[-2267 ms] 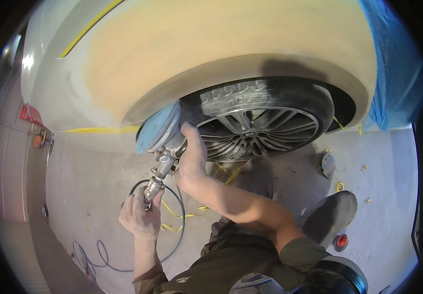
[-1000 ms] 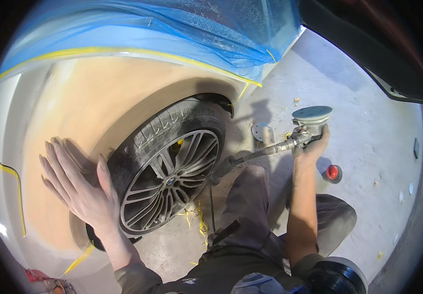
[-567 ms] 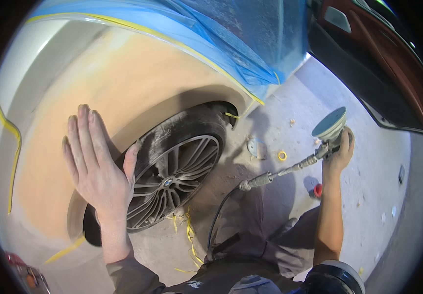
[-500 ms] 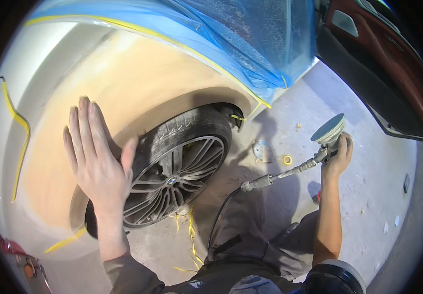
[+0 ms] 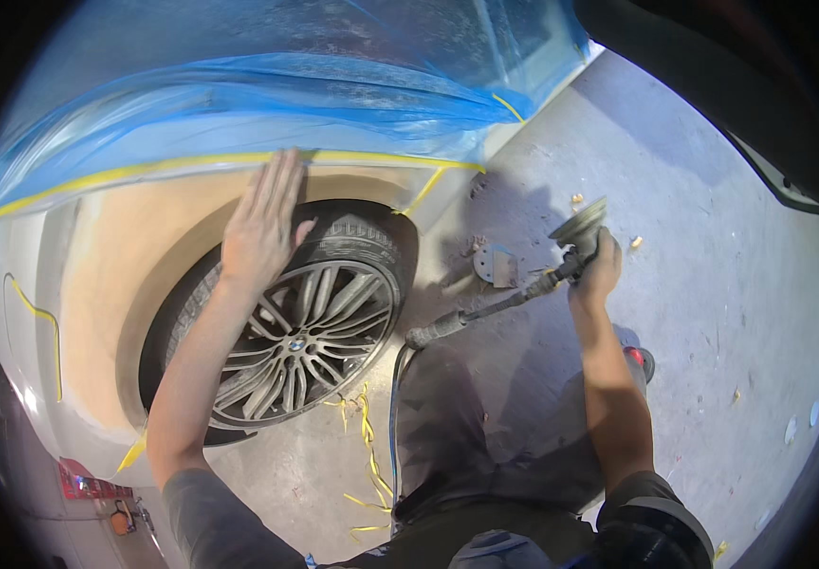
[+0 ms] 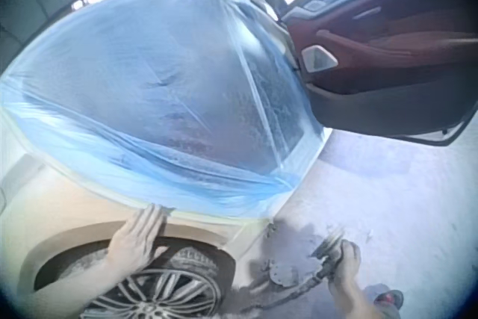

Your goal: The person sands the rear quarter panel of a white car using a pneumatic orbital sander. They repeatedly change sanding discs and continue sanding the same area to smooth the surface.

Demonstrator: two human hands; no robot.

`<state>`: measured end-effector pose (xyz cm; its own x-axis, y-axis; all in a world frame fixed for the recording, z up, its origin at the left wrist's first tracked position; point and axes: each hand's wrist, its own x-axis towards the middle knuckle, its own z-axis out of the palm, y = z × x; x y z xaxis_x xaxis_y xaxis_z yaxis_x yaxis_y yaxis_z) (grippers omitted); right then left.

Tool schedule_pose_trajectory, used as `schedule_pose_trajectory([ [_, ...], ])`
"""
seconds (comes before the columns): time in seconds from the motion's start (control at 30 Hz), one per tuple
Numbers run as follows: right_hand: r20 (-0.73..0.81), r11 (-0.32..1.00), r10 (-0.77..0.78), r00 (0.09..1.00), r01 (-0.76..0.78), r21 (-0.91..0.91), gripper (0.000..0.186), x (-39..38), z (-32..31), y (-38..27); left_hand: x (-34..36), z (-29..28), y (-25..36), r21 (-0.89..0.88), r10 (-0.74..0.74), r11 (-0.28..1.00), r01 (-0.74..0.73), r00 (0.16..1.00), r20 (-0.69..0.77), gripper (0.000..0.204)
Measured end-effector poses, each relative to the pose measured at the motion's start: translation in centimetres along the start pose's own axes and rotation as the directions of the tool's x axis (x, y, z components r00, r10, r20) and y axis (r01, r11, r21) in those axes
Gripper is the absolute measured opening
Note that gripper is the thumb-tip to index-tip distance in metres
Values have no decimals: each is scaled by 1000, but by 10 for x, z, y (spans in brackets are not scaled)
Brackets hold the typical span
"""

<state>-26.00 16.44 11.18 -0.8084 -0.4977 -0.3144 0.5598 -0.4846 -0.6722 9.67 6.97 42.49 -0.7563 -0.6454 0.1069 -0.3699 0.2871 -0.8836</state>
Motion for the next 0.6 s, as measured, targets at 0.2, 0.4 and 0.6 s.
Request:
schedule_pose_trajectory([
  [0.2, 51, 987, -77, 996, 83, -141, 19, 6, 0, 4, 72, 49, 93, 260, 266, 913, -314, 942, 206, 87],
  [0.4, 64, 991, -50, 997, 57, -119, 24, -1, -9, -6, 109, 78, 167, 270, 353, 848, -456, 866, 355, 93],
  [0.6, -9, 957, -89, 996, 83, -276, 29, 22, -22, 12, 79, 46, 92, 240, 283, 916, -321, 942, 179, 89],
])
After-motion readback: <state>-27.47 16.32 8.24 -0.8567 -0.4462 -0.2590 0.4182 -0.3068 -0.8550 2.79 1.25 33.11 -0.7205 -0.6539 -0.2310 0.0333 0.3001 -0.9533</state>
